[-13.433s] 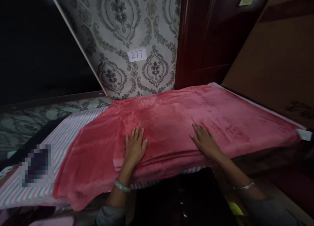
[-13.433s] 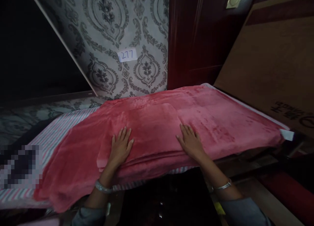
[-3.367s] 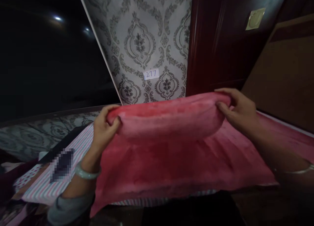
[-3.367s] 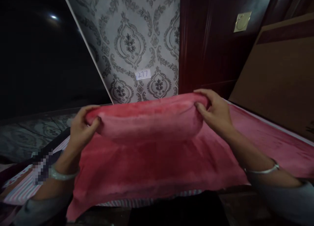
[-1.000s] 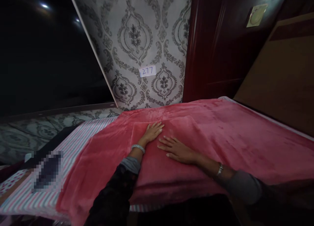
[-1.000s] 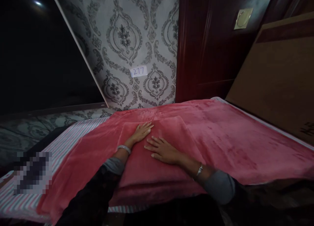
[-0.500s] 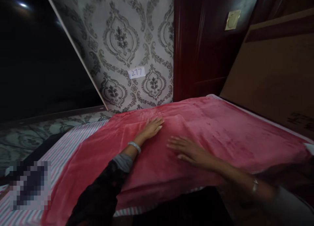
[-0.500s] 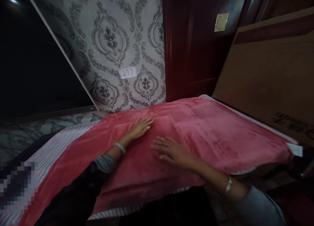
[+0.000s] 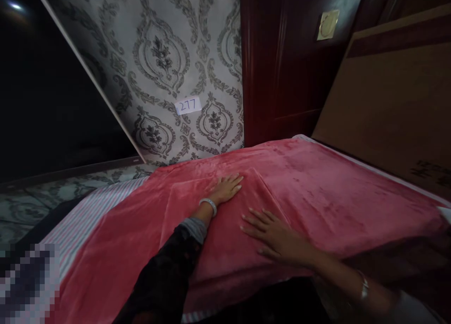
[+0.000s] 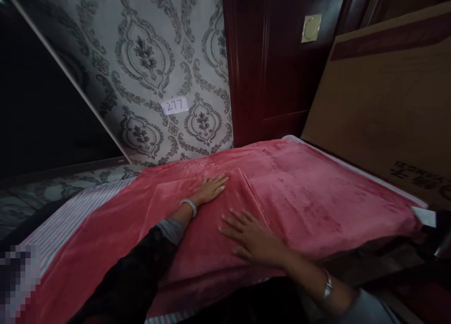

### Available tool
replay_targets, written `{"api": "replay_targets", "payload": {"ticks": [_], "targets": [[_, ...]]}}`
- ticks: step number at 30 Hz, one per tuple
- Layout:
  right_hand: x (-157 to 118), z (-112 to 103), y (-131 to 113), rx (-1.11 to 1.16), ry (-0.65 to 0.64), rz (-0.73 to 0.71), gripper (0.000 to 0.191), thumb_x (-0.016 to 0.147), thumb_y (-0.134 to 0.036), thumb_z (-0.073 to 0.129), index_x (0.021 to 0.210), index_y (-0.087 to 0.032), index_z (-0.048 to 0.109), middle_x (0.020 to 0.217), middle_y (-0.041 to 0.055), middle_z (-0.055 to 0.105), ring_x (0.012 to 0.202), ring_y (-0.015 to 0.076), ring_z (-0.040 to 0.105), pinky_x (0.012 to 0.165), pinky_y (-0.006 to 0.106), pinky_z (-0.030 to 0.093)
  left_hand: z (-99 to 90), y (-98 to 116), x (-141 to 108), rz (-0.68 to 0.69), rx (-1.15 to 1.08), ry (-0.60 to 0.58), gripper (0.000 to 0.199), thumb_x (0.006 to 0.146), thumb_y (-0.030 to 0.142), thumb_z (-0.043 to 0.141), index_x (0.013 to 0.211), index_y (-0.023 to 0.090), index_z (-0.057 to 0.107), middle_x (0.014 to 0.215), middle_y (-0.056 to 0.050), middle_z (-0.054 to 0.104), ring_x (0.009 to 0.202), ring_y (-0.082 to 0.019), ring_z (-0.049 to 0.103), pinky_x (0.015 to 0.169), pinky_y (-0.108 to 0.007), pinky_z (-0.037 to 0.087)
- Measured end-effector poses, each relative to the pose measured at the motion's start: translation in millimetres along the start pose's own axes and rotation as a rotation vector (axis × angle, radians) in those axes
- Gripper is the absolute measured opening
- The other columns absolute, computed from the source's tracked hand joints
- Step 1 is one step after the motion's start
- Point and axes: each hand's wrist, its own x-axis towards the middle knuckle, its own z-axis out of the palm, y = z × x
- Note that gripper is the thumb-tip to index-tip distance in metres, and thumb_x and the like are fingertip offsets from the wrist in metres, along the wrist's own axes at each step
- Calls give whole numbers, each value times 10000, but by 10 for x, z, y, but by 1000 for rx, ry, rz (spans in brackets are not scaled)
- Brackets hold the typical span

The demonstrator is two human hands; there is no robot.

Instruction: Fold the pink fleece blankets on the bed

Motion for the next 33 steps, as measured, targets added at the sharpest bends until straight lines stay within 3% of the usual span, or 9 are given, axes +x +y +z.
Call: {"api": "replay_targets", "payload": {"ticks": [7,13,15,18,22,25,28,33], "targets": [[-605,311,-376,28,29,28,711,966,-569,510,1575,-395,189,1637,28,216,1519,305,109,1197,629,179,15,33,11,-10,-17,-2,578,1014,511,249,1567,344,248,1670,-10,179,1534,-288,155,1228,-605,71],[-667,182,-508,50,90,36,644,1000,-511,474,1579,-361,234,1621,44,270,1505,272,201,1219,572,180,-226,76,-89,26,-74,-47,585,1006,526,304,1561,344,267,1662,6,203,1538,-277,140,1231,-605,22],[-519,67,-568,61,118,22,623,1012,-496,456,1579,-336,254,1619,54,279,1500,259,223,1223,538,201,-369,26,-227,111,-127,-53,571,1011,540,272,1541,335,327,1644,16,267,1528,-251,192,1247,-560,43],[-107,-96,-670,89,61,-62,604,1021,-511,426,1569,-288,307,1619,69,282,1503,251,214,1221,503,230,-559,-132,-531,213,-217,-69,622,1005,590,222,1508,279,413,1608,-2,358,1488,-200,306,1260,-422,146],[680,-198,-764,105,12,-235,587,1021,-526,418,1537,-247,388,1609,85,307,1502,247,215,1230,495,189,-668,-412,-958,156,-208,-43,647,997,615,221,1498,267,433,1604,-5,367,1487,-177,303,1262,-381,135],[1239,-144,-786,82,0,-306,536,1035,-484,407,1519,-255,418,1592,76,350,1498,233,227,1228,495,173,-614,-591,-1163,55,-176,-25,588,1014,556,229,1505,291,417,1627,4,315,1523,-190,206,1266,-446,36],[1581,21,-776,62,-56,-333,516,1038,-465,407,1514,-269,423,1581,63,376,1492,235,241,1228,506,153,-463,-705,-1239,-85,-149,-2,532,1025,495,244,1492,319,430,1645,3,266,1540,-222,140,1240,-551,-29],[1562,294,-791,53,-144,-332,562,1041,-481,390,1561,-280,321,1636,58,242,1525,252,95,1231,538,52,-213,-765,-1233,-129,-90,61,504,1029,442,260,1501,345,404,1639,2,286,1536,-233,154,1228,-593,0]]}}
